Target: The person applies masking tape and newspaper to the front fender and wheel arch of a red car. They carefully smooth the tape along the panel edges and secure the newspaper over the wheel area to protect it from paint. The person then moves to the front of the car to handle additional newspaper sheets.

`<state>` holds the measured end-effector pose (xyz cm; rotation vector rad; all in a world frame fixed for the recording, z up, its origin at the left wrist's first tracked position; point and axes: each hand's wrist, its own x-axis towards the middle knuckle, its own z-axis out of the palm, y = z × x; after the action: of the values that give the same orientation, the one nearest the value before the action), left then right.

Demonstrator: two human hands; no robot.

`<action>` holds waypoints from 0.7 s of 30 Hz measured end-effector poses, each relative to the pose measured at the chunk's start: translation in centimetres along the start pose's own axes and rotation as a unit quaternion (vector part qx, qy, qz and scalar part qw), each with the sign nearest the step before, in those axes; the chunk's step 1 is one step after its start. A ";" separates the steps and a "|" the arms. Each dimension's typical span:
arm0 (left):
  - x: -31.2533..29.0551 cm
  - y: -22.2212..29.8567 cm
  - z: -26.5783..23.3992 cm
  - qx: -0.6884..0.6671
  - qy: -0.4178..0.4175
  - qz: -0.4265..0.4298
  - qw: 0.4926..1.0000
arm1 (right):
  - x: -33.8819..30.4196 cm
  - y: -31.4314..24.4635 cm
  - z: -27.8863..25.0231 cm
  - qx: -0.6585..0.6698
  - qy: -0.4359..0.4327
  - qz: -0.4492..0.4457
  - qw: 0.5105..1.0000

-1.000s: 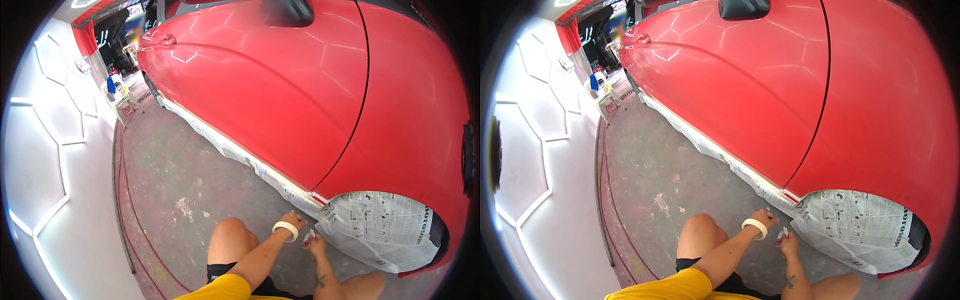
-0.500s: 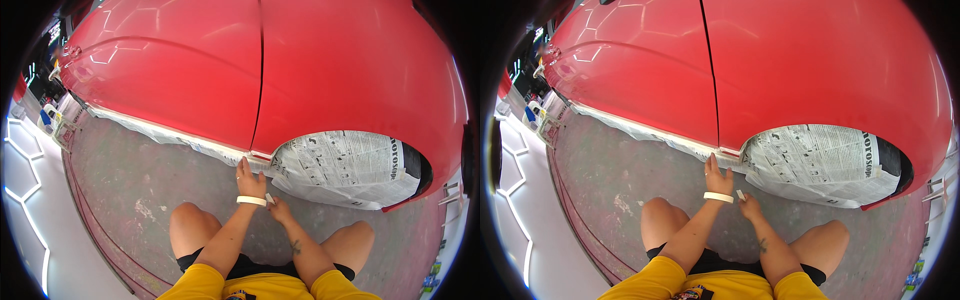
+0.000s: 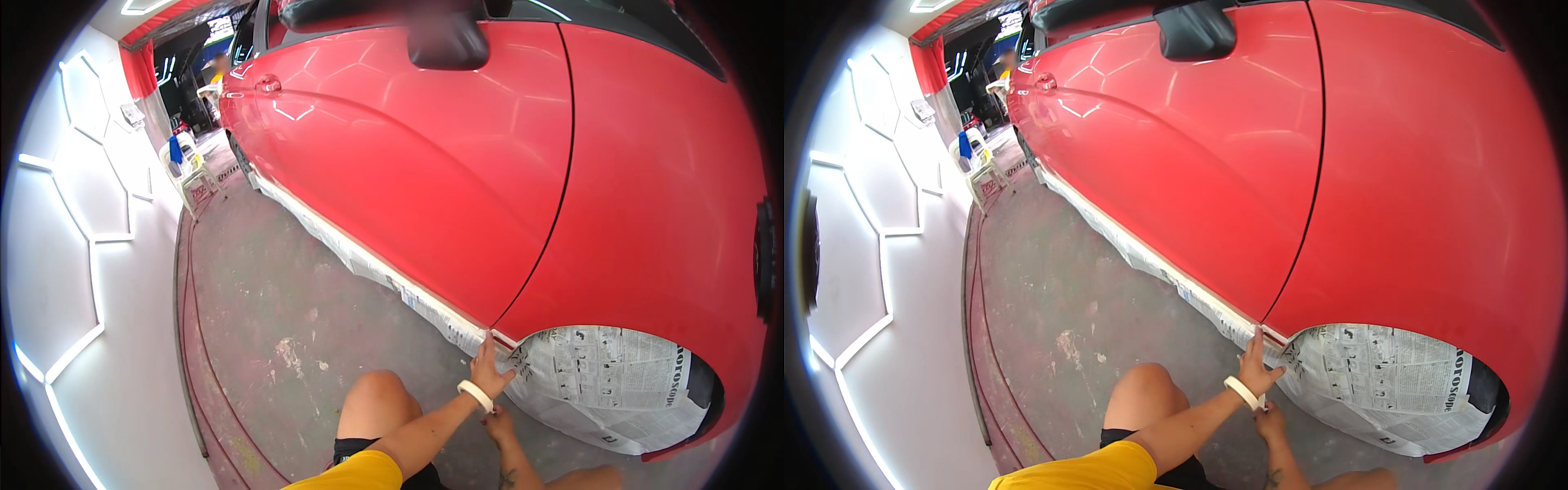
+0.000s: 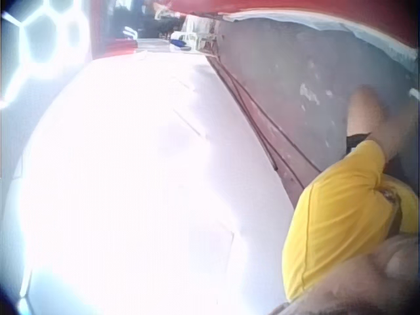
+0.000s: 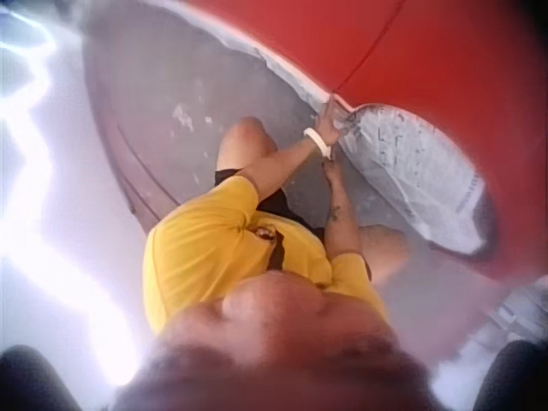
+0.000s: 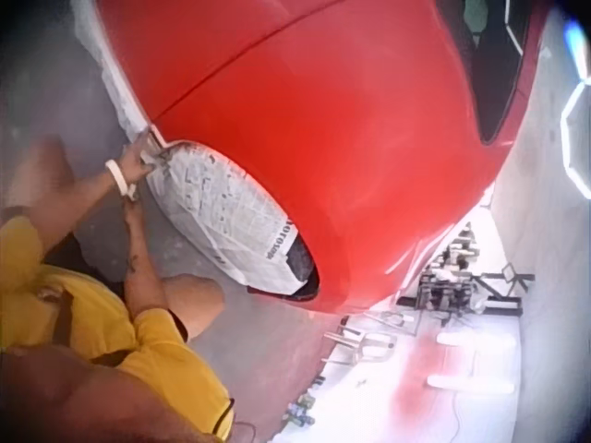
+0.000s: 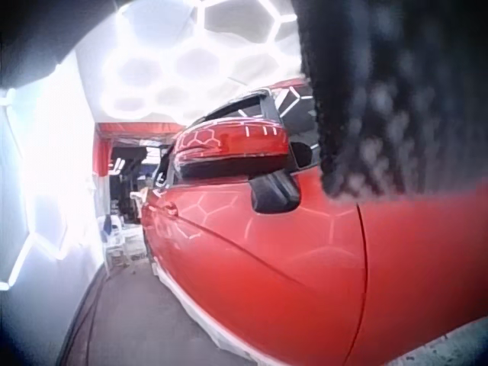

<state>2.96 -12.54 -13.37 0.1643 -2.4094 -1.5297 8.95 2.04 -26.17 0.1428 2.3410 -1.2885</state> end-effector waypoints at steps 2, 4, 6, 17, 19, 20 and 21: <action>0.7 -0.5 -1.2 0.055 -0.068 -0.044 0.995 | -1.2 -2.8 -0.1 0.019 -0.015 0.004 1.000; 0.4 -1.5 -0.8 0.070 -0.050 -0.013 0.996 | -0.9 -2.9 0.7 0.068 -0.020 0.007 0.997; -0.5 -2.4 -0.6 0.119 -0.026 0.037 0.992 | -0.5 -3.0 1.3 0.120 0.003 -0.014 0.993; 2.3 -10.9 -9.5 -0.020 -0.128 -0.184 0.974 | -1.6 -11.4 -4.0 0.107 0.082 -0.141 0.981; 3.8 -5.1 -12.1 -0.019 -0.148 -0.149 0.978 | -1.4 -12.2 -5.7 0.165 0.075 -0.129 0.975; 3.7 -4.1 -12.9 -0.066 -0.147 -0.131 0.978 | -2.0 -13.0 -5.9 0.187 0.070 -0.114 0.973; 4.4 -3.1 -13.0 -0.056 -0.186 -0.140 0.971 | -2.0 -13.8 -6.3 0.209 0.067 -0.097 0.971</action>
<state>2.41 -26.22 -10.24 0.2177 -2.6629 -1.9709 4.36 -0.18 -11.73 0.1404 2.2008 -1.9135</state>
